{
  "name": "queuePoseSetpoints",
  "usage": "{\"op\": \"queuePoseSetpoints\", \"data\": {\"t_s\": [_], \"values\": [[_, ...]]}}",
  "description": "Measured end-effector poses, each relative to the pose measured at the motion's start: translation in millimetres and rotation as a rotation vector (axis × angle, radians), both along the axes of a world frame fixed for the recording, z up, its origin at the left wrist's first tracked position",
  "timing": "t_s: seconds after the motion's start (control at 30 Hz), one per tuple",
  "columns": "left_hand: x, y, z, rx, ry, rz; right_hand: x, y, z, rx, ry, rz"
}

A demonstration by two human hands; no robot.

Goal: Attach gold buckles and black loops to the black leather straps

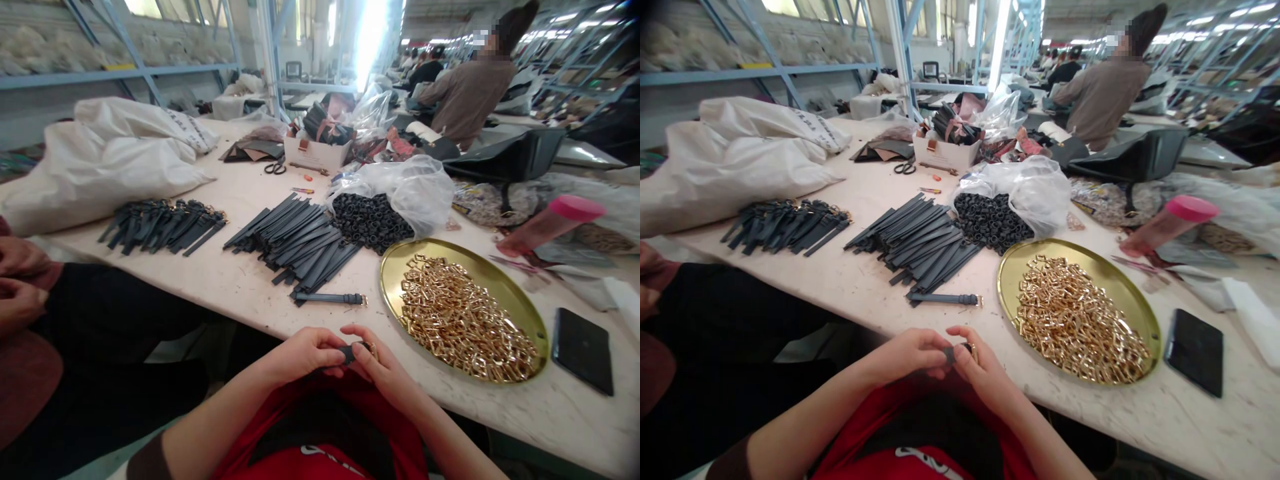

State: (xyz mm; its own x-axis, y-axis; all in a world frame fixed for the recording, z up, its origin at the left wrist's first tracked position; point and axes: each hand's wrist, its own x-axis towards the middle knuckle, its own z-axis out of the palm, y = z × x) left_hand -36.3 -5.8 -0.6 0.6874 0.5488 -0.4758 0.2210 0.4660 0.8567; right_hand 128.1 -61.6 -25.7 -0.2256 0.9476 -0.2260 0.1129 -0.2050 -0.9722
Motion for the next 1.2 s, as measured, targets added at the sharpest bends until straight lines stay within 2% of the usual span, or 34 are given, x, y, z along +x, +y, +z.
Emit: {"op": "queuePoseSetpoints", "data": {"t_s": [0.13, 0.23, 0.33, 0.5, 0.73, 0.83, 0.93, 1.0, 1.07, 1.2], "values": [[-1, -1, -5.3, -0.012, 0.063, 0.109, 2, 0, -5.1, 0.071, -0.084, -0.089], [0, -7, -13.6, -0.027, 0.087, 0.155, 6, -2, 0.3, 0.118, -0.216, -0.019], [1, -15, -16.7, 0.011, 0.104, 0.147, 9, -4, 7.6, 0.159, -0.310, 0.065], [1, -26, -7.9, 0.153, 0.135, 0.121, 8, -8, 11.7, 0.162, -0.413, 0.071], [-2, -39, -2.1, 0.244, 0.161, 0.135, 3, -9, 9.4, 0.104, -0.322, 0.049], [-1, -44, 1.9, 0.398, 0.211, 0.133, 1, -8, 8.2, 0.053, -0.301, 0.004], [0, -47, 2.2, 0.508, 0.246, 0.148, 0, -6, 6.6, 0.070, -0.324, -0.001], [0, -48, -0.5, 0.493, 0.242, 0.163, 0, -8, 4.5, 0.092, -0.331, 0.009], [-2, -45, -3.6, 0.397, 0.205, 0.188, -1, -11, 1.1, 0.103, -0.304, 0.009], [-8, -36, -7.1, -0.001, 0.047, 0.138, -4, -19, -10.5, 0.077, -0.189, -0.012]]}}
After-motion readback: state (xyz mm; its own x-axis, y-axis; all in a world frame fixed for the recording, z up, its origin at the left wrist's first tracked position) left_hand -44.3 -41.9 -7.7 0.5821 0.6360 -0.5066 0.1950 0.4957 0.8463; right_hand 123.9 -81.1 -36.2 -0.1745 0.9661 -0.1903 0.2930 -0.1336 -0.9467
